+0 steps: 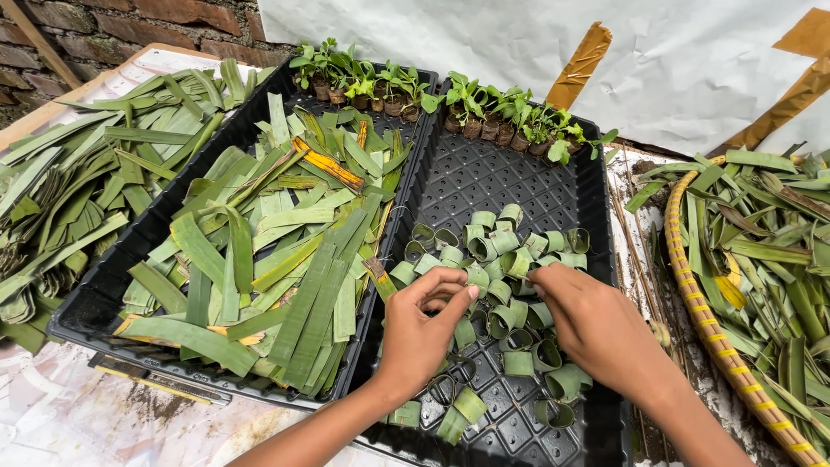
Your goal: Rolling and pinning long leaves to create small cylindrical pots for seedlings
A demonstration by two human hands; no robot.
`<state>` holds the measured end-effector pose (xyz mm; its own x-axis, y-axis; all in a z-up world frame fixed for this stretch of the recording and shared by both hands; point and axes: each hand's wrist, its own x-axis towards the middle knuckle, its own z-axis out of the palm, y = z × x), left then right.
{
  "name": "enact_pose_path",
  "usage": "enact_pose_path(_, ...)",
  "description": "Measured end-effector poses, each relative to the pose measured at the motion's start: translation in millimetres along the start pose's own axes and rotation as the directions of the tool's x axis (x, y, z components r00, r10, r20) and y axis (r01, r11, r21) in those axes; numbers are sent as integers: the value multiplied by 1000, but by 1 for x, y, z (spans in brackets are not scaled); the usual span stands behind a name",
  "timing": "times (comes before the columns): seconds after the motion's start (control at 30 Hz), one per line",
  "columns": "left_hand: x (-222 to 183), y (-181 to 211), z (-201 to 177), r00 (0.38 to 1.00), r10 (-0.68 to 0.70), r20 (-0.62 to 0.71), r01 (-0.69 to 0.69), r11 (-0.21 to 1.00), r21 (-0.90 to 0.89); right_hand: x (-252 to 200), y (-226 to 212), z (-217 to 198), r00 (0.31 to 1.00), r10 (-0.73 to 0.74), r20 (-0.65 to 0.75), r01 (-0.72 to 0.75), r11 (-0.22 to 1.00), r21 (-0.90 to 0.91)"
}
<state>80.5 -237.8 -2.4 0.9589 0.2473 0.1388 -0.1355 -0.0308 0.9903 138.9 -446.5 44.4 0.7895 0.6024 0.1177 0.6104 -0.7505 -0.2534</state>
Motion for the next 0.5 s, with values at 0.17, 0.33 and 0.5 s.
enact_pose_path(0.17, 7, 16, 2, 999, -30, -28, 29, 1000, -10, -4, -18, -2, 972, -165, -165, 191, 970, 153)
enact_pose_path(0.33, 8, 31, 12, 994, 107, -11, -106, 993, 49, -3, -20, 5, 931, -200, -306, 280, 929, 243)
enact_pose_path(0.5, 9, 27, 24, 978, 207, -8, -206, 978, 32, -2, -18, 9, 943, -102, -316, 188, 949, 254)
